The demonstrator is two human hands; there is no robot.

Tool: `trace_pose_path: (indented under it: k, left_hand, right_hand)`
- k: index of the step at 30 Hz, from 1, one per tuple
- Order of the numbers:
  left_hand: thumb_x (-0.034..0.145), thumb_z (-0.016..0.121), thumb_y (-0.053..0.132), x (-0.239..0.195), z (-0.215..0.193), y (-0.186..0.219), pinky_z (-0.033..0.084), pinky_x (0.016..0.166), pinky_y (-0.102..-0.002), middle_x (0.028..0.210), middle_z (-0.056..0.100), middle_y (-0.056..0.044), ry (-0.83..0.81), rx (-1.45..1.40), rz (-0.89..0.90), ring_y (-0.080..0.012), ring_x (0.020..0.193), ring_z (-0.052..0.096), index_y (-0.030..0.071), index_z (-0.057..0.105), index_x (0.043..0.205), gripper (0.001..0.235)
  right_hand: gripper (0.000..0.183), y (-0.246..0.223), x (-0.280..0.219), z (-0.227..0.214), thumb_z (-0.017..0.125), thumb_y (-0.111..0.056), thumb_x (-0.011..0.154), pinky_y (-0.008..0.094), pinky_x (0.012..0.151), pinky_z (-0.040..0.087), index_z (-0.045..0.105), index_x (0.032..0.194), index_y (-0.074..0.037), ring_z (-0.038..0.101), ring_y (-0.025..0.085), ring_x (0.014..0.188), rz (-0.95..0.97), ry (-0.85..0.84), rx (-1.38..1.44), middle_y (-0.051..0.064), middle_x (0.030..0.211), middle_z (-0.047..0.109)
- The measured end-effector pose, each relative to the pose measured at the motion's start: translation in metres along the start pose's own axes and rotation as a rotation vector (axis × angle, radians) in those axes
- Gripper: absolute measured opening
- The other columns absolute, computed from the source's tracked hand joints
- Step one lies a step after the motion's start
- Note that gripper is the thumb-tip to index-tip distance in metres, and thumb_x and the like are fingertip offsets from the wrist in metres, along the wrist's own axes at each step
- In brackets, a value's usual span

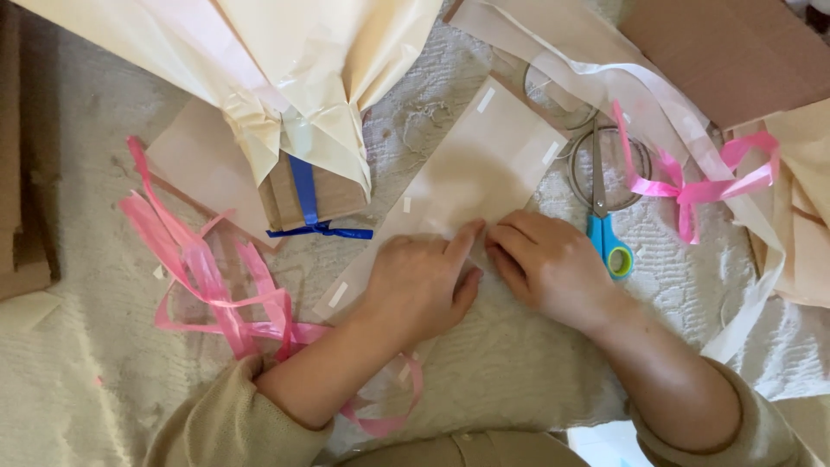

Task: The person cuts a white ribbon into small pieces using blue-handled scissors and places them on a sheet of paper. They also handle pink ribbons and a wrapped gift box on the floor.

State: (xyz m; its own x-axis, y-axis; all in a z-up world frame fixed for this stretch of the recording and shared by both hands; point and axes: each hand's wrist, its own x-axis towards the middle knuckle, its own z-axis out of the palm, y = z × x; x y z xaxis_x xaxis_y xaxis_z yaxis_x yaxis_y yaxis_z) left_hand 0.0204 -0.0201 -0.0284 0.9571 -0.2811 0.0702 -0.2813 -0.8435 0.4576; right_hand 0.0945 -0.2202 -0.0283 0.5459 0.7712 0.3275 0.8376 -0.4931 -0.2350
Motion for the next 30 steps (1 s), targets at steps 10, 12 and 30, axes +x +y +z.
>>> trace_pose_path:
  k: [10, 12, 30]
  left_hand:
    - [0.091, 0.061, 0.035, 0.0, -0.005, 0.002, 0.055, 0.071, -0.047, 0.077, 0.074, -0.014, 0.018, -0.001, -0.001, -0.0337, 0.072, 0.074, 0.004, 0.059, 0.139, 0.057]
    - [0.092, 0.059, 0.034, 0.001, -0.005, 0.001, 0.055, 0.071, -0.047, 0.079, 0.074, -0.014, -0.001, -0.019, -0.002, -0.0344, 0.072, 0.074, 0.003, 0.057, 0.14, 0.058]
    - [0.093, 0.057, 0.029, -0.003, 0.004, -0.005, 0.054, 0.07, -0.048, 0.075, 0.071, -0.011, 0.066, -0.009, 0.065, -0.0363, 0.068, 0.072, 0.021, 0.061, 0.137, 0.044]
  right_hand:
    - [0.009, 0.001, -0.001, 0.008, 0.066, -0.017, 0.093, 0.038, 0.062, 0.05, 0.067, 0.098, -0.01, 0.066, 0.027, 0.079, -0.062, -0.004, -0.187, 0.005, 0.089, 0.061]
    - [0.009, 0.001, 0.0, 0.004, 0.065, -0.016, 0.094, 0.039, 0.064, 0.05, 0.066, 0.099, -0.01, 0.066, 0.028, 0.083, -0.041, -0.062, -0.131, 0.005, 0.091, 0.061]
    - [0.005, 0.036, -0.011, -0.035, 0.065, -0.008, 0.094, 0.034, 0.071, 0.053, 0.064, 0.098, -0.011, 0.067, 0.026, 0.079, 0.308, -0.006, 0.183, 0.004, 0.085, 0.057]
